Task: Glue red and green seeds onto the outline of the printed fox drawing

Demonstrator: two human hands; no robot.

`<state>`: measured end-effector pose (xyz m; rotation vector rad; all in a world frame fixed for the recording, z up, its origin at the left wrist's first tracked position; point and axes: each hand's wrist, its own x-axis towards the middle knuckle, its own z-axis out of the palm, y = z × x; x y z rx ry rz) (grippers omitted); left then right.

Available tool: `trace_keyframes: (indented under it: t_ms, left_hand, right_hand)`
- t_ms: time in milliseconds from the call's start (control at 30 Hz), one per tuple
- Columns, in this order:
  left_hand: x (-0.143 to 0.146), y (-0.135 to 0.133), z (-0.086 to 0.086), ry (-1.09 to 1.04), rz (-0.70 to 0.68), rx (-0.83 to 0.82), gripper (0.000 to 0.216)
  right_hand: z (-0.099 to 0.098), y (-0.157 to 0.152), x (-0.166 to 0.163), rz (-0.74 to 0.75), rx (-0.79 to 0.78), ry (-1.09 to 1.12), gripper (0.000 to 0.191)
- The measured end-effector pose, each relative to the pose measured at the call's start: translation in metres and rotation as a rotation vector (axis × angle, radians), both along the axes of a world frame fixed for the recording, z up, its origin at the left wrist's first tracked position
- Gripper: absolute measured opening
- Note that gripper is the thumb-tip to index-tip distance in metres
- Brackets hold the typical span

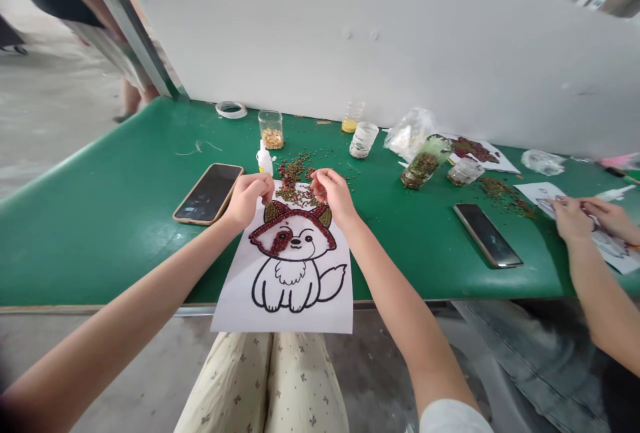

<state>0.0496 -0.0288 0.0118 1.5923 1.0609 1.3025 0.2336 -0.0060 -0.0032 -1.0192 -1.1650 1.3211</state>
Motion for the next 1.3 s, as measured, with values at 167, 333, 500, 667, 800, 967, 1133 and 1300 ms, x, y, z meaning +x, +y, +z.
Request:
trace_keyframes:
  t_ms: [167,333,500,667,800,967,1133,1300]
  left_hand:
    - [-0.008,0.006,-0.003,0.03,0.148,0.026,0.023]
    - [-0.018,0.014,-0.012,0.083,0.231,0.016,0.025]
    - [-0.025,0.018,-0.013,0.249,0.357,0.012,0.028]
    - [-0.03,0.02,-0.014,0.592,0.391,0.101,0.031]
    - [-0.031,0.022,-0.016,0.703,0.414,0.137,0.03]
    - [-0.031,0.022,-0.015,0.749,0.439,0.125,0.033]
    - [-0.03,0.022,-0.015,0.754,0.433,0.147,0.042]
    - [-0.029,0.024,-0.017,0.719,0.476,0.145,0.027]
  right_hand:
    - [0.002,0.01,0.013,-0.15,0.067,0.0,0.021]
    - [0.0,0.02,0.032,-0.282,0.016,0.052,0.015]
    - [-0.002,0.03,0.056,-0.414,-0.019,0.058,0.016]
    - [-0.007,0.038,0.066,-0.465,-0.008,-0.014,0.017]
    - [-0.013,0.039,0.064,-0.482,0.043,-0.141,0.006]
    - [-0.02,0.034,0.058,-0.401,0.296,-0.56,0.024]
    - [-0.03,0.033,0.051,-0.173,0.475,-1.086,0.041]
    - [-0.036,0.038,0.05,-0.101,0.439,-1.116,0.042]
